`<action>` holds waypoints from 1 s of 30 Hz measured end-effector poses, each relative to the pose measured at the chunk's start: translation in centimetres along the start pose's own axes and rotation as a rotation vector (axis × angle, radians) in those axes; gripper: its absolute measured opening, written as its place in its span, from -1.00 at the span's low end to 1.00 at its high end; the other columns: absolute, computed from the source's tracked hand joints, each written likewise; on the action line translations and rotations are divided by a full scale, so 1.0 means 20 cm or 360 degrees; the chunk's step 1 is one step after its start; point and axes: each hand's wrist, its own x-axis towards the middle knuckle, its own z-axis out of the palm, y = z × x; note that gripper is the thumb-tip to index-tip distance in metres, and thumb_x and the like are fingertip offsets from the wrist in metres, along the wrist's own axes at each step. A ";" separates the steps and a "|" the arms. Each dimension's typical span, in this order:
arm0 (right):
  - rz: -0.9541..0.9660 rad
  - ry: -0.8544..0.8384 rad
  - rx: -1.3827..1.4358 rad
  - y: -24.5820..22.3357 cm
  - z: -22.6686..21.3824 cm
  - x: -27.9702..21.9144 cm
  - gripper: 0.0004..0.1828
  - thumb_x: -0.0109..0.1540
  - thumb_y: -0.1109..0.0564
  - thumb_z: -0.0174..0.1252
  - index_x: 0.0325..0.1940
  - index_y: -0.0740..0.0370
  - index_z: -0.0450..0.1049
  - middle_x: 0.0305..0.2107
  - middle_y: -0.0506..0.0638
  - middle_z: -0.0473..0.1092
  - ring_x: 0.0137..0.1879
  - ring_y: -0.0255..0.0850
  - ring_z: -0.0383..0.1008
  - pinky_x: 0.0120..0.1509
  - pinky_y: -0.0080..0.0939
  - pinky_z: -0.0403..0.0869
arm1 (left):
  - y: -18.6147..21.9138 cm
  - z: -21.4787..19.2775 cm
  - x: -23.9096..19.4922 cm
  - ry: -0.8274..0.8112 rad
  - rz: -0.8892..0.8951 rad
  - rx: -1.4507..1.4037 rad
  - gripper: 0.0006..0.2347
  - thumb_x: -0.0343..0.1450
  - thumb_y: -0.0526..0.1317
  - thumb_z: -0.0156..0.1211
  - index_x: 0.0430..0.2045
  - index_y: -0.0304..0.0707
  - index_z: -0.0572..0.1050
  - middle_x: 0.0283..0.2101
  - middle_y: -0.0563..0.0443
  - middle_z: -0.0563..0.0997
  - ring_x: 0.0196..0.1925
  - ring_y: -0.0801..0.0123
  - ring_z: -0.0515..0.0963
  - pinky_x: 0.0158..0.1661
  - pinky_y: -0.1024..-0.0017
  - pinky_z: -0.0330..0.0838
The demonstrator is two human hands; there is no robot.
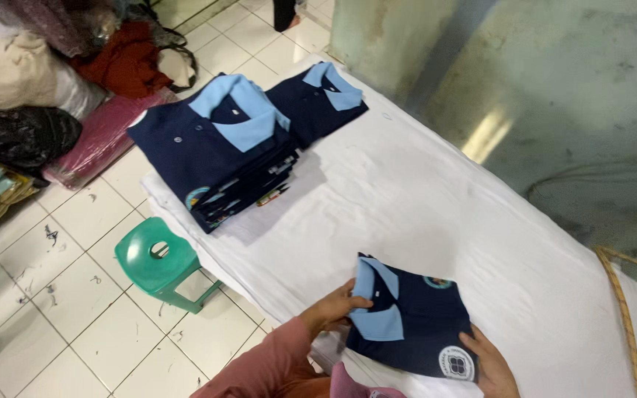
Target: The person irons and folds navy blue polo shirts on a padded table. They spread out the garment, use a handheld iron to press the front and collar, and then fold the sleeves and body into a uniform square.
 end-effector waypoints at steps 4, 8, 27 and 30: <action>-0.0216 -0.0380 -0.0250 -0.23 0.64 0.11 -0.24 0.12 0.30 0.15 0.45 0.32 0.29 0.15 0.34 0.41 0.09 0.26 0.43 0.15 0.24 0.40 | 0.50 -0.30 -0.57 0.0130 0.0267 0.0091 -0.09 0.27 -0.16 0.38 0.49 -0.09 -0.12 0.41 -0.21 0.34 0.28 0.00 0.50 0.20 0.20 0.51; -0.0946 -0.0874 -0.0329 -0.55 1.47 0.06 -0.26 0.09 0.37 0.34 0.37 0.39 0.38 0.21 0.21 0.41 0.28 -0.01 0.40 0.39 0.08 0.39 | 0.98 -0.61 -0.91 0.0641 0.0785 0.0096 -0.13 0.31 -0.34 0.39 0.52 -0.05 -0.05 0.25 -0.32 0.40 0.18 -0.12 0.52 0.05 -0.02 0.55; -0.1268 -0.0576 -0.0417 -0.60 2.34 0.48 -0.60 0.31 0.12 0.29 0.23 0.18 0.53 -0.10 0.10 0.54 -0.15 -0.21 0.59 -0.17 -0.29 0.58 | 1.66 -0.95 -1.10 0.2131 0.1455 0.1751 -0.21 0.45 -0.04 0.21 0.55 -0.07 -0.14 0.41 -0.18 0.14 0.43 -0.09 0.19 0.23 -0.18 0.13; -0.1192 -0.0415 -0.0530 -0.31 1.98 0.50 -0.66 0.34 0.10 0.22 0.20 0.16 0.56 -0.18 0.08 0.56 -0.17 -0.22 0.57 -0.13 -0.30 0.53 | 1.75 -0.87 -0.99 0.2003 0.1499 0.2194 -0.42 0.57 0.16 -0.06 0.51 0.04 0.12 0.53 -0.12 0.08 0.56 -0.10 -0.04 0.37 -0.22 -0.42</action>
